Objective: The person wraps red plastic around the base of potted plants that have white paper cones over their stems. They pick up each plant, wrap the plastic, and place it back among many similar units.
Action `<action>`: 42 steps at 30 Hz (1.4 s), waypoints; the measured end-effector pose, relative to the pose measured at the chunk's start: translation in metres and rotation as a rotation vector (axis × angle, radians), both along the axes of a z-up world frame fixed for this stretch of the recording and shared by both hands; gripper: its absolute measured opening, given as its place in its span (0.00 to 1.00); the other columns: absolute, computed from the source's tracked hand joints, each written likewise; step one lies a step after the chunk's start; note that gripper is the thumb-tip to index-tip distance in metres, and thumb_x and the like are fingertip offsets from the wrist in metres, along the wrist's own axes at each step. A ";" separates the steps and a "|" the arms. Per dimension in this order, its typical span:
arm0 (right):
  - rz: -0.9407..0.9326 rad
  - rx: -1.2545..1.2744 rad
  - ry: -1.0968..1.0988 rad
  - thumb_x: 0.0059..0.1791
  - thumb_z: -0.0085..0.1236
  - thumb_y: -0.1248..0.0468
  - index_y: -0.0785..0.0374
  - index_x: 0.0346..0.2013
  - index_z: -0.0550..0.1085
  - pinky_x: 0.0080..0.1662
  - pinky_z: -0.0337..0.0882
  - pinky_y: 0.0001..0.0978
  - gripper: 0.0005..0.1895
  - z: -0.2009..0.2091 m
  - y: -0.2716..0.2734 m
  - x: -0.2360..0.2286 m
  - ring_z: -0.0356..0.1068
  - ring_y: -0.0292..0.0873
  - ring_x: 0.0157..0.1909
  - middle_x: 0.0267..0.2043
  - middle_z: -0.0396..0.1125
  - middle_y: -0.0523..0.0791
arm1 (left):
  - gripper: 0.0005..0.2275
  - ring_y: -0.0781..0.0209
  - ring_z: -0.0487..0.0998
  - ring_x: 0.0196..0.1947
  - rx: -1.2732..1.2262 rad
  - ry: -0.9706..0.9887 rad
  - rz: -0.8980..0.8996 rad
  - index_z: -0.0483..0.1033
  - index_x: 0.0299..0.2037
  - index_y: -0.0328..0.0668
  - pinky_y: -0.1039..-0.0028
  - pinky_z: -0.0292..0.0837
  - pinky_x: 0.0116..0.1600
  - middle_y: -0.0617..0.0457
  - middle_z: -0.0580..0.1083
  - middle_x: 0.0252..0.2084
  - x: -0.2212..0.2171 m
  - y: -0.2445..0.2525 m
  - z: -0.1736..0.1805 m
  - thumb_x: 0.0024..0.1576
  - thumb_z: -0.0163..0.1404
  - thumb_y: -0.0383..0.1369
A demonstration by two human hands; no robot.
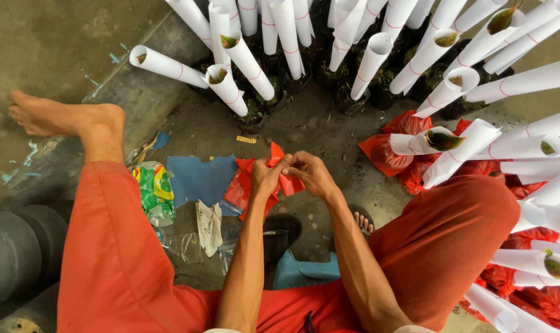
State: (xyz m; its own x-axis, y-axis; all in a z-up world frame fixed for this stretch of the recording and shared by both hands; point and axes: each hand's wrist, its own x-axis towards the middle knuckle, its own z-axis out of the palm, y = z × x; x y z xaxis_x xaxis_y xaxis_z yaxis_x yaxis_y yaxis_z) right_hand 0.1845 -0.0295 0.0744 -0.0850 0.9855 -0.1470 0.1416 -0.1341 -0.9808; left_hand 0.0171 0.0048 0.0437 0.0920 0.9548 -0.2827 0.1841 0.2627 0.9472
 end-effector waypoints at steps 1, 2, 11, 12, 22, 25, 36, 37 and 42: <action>-0.003 -0.015 0.082 0.51 0.62 0.66 0.65 0.34 0.75 0.37 0.68 0.28 0.05 -0.001 0.001 -0.002 0.65 0.32 0.34 0.32 0.69 0.41 | 0.19 0.70 0.74 0.27 -0.032 -0.033 -0.027 0.81 0.33 0.34 0.74 0.70 0.34 0.56 0.77 0.26 -0.002 0.001 0.000 0.55 0.62 0.46; -0.006 -0.030 0.163 0.53 0.60 0.67 0.66 0.34 0.75 0.35 0.66 0.27 0.06 -0.003 0.001 -0.003 0.63 0.30 0.33 0.30 0.68 0.40 | 0.19 0.69 0.73 0.27 -0.064 -0.067 -0.053 0.80 0.32 0.33 0.74 0.69 0.34 0.56 0.76 0.26 -0.004 0.002 -0.001 0.57 0.62 0.46; -0.265 -0.104 0.213 0.52 0.56 0.67 0.65 0.29 0.74 0.32 0.64 0.26 0.08 -0.012 0.004 -0.009 0.63 0.30 0.28 0.24 0.68 0.38 | 0.14 0.70 0.71 0.31 -0.019 -0.141 -0.092 0.80 0.39 0.35 0.75 0.67 0.36 0.56 0.73 0.31 0.000 -0.002 0.001 0.58 0.63 0.40; -0.283 -0.095 0.248 0.52 0.56 0.67 0.65 0.29 0.75 0.33 0.65 0.26 0.08 -0.012 0.004 -0.008 0.63 0.30 0.28 0.25 0.69 0.38 | 0.14 0.70 0.74 0.34 0.051 -0.164 -0.046 0.78 0.41 0.35 0.76 0.70 0.39 0.56 0.75 0.34 0.001 -0.001 0.002 0.57 0.64 0.38; -0.423 -0.033 0.272 0.52 0.58 0.67 0.66 0.30 0.75 0.39 0.69 0.28 0.07 -0.046 0.003 -0.014 0.67 0.32 0.34 0.32 0.67 0.39 | 0.16 0.67 0.79 0.38 0.113 -0.251 0.031 0.74 0.45 0.37 0.75 0.76 0.45 0.53 0.78 0.39 -0.003 0.005 -0.010 0.53 0.66 0.33; -0.655 -0.053 0.073 0.54 0.58 0.67 0.67 0.32 0.74 0.36 0.65 0.32 0.08 -0.048 0.004 -0.003 0.63 0.37 0.33 0.31 0.66 0.45 | 0.13 0.66 0.71 0.32 0.137 0.043 0.000 0.76 0.43 0.40 0.71 0.68 0.36 0.53 0.71 0.33 -0.019 0.010 -0.012 0.53 0.67 0.29; -0.335 0.639 -0.674 0.35 0.61 0.70 0.62 0.33 0.74 0.40 0.67 0.43 0.12 -0.009 0.005 -0.011 0.67 0.54 0.41 0.40 0.69 0.47 | 0.12 0.58 0.72 0.26 0.542 0.427 0.002 0.75 0.40 0.45 0.66 0.67 0.31 0.53 0.69 0.24 0.000 -0.001 0.027 0.49 0.62 0.23; -0.386 0.513 -0.596 0.39 0.58 0.71 0.63 0.34 0.73 0.41 0.68 0.42 0.09 -0.018 0.005 -0.011 0.67 0.52 0.40 0.39 0.68 0.47 | 0.14 0.56 0.73 0.29 0.576 0.530 0.010 0.74 0.40 0.46 0.65 0.68 0.34 0.53 0.69 0.25 0.003 -0.004 0.027 0.46 0.62 0.23; -0.510 0.035 -0.008 0.52 0.51 0.76 0.67 0.36 0.68 0.42 0.65 0.46 0.04 -0.063 0.004 0.027 0.63 0.43 0.36 0.36 0.63 0.50 | 0.21 0.51 0.76 0.40 0.211 0.501 0.276 0.69 0.49 0.49 0.62 0.74 0.44 0.50 0.74 0.42 -0.025 -0.003 -0.005 0.45 0.57 0.23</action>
